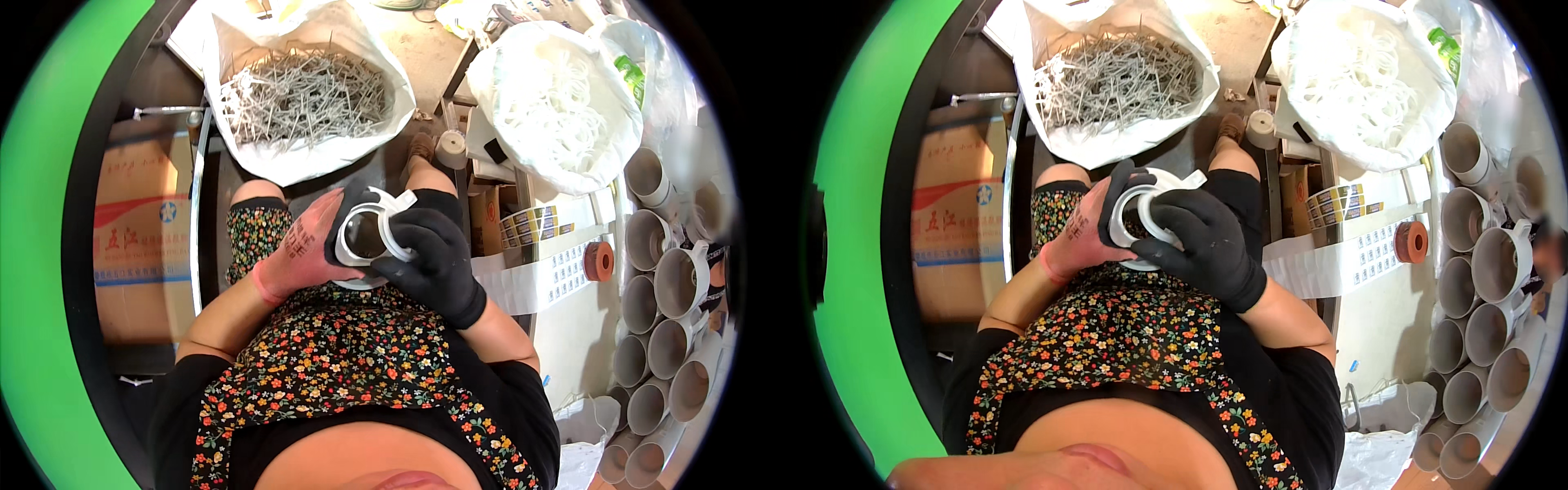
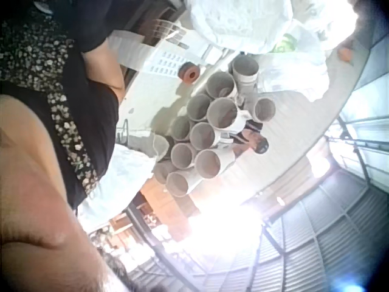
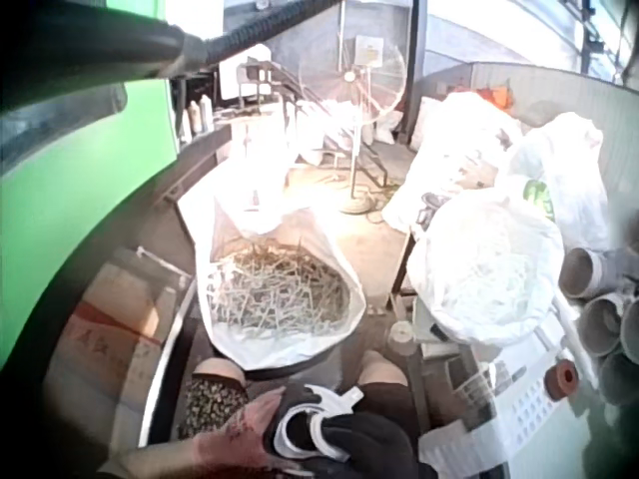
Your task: The person applies adhesive labels to white plastic jugs in a repetitive assembly line process. They pick up a jug, tear a label from a roll, and smooth it onto the container's surface before placing it aside. The task involves handling multiple jugs and a continuous roll of labels.
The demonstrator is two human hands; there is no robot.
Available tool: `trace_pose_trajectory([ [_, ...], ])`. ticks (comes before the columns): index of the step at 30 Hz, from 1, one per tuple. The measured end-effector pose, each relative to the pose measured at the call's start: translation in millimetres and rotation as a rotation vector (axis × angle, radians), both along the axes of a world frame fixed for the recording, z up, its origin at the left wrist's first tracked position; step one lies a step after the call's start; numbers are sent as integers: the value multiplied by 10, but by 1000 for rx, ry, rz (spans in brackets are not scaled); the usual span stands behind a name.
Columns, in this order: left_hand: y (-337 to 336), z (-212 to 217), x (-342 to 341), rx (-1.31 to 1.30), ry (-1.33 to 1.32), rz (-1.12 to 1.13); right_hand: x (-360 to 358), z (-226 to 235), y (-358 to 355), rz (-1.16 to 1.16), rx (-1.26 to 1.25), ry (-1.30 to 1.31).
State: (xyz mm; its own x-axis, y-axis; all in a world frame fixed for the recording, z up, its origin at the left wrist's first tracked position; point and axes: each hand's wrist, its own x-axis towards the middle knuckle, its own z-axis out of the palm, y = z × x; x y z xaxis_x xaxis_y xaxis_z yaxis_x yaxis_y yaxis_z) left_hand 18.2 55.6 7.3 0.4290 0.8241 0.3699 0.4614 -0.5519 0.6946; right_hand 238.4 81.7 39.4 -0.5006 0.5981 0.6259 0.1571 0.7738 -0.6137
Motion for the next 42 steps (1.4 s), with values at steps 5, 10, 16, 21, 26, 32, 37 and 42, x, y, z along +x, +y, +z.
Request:
trace_pose_trajectory([
  [5,-23,-38,0,3,74,-20,-70,139,-108,178,8,-298],
  [10,-80,-116,142,-12,-94,-46,-42,91,-102,192,-112,-611],
  [16,-58,-121,174,58,-82,-131,40,50,-240,204,29,-774],
  [21,-26,-31,282,169,-27,-349,215,51,-201,460,90,-801],
  [26,-48,105,395,213,58,-424,319,69,-275,436,-53,-783],
  [32,-72,209,505,141,107,-414,388,-90,-383,350,120,-725],
  [37,189,255,331,-151,31,-594,546,-237,-521,252,-102,-719],
  [42,1139,-657,-352,-383,414,293,837,-369,-641,109,-34,-583],
])
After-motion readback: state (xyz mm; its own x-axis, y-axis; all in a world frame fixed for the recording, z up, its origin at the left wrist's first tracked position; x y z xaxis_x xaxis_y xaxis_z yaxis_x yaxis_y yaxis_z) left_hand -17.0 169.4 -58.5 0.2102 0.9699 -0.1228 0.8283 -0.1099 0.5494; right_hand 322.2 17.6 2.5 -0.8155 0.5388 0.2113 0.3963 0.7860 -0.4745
